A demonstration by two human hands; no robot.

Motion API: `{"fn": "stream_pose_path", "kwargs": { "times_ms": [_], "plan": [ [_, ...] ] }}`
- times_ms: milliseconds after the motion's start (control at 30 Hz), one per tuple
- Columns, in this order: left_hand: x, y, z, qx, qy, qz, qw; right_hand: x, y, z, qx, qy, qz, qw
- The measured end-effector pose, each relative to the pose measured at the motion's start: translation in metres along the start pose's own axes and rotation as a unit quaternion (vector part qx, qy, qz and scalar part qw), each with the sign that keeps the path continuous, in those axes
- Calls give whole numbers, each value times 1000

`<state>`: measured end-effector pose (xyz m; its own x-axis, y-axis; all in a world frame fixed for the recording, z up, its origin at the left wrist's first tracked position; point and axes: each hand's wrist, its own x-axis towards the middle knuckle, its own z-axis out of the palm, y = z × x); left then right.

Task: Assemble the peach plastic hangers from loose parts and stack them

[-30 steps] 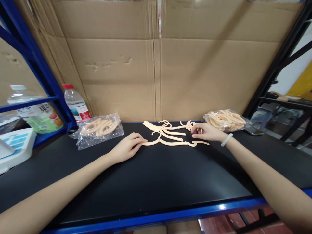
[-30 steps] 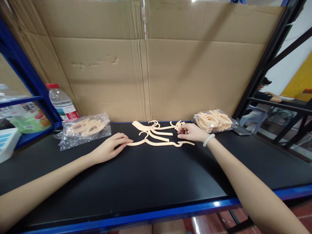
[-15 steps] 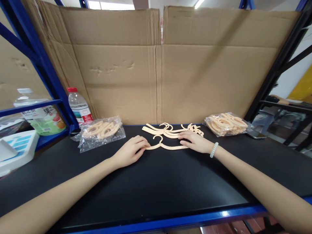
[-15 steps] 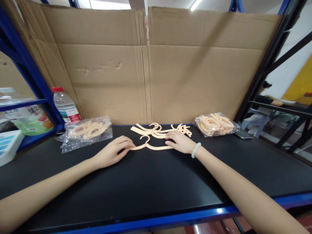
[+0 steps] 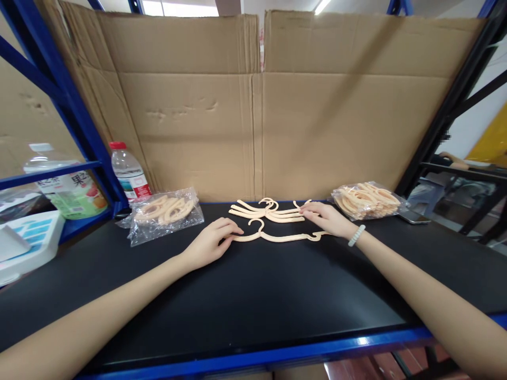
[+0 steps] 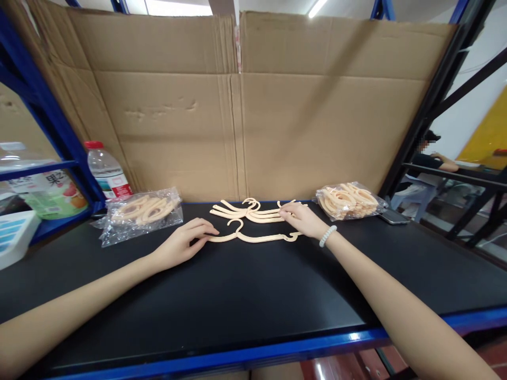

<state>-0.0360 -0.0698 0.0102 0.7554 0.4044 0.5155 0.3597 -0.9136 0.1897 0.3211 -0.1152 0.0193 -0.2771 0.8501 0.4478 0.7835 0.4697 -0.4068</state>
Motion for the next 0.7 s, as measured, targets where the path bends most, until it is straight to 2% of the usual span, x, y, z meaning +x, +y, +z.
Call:
{"fn": "stream_pose_path", "kwargs": {
  "times_ms": [167, 333, 500, 700],
  "plan": [
    [2, -5, -2, -21, 66, -56, 996, -3, 19, -27, 20, 76, 142, 987],
    [3, -9, -6, -31, 87, -113, 989, -3, 39, -30, 69, 108, 197, 972],
    [2, -11, -6, -64, 88, -158, 981, -2, 42, -22, 112, 98, 231, 961],
    [3, -8, -6, -73, 80, -161, 981, -4, 38, -19, 61, 75, 217, 971]
  ]
}}
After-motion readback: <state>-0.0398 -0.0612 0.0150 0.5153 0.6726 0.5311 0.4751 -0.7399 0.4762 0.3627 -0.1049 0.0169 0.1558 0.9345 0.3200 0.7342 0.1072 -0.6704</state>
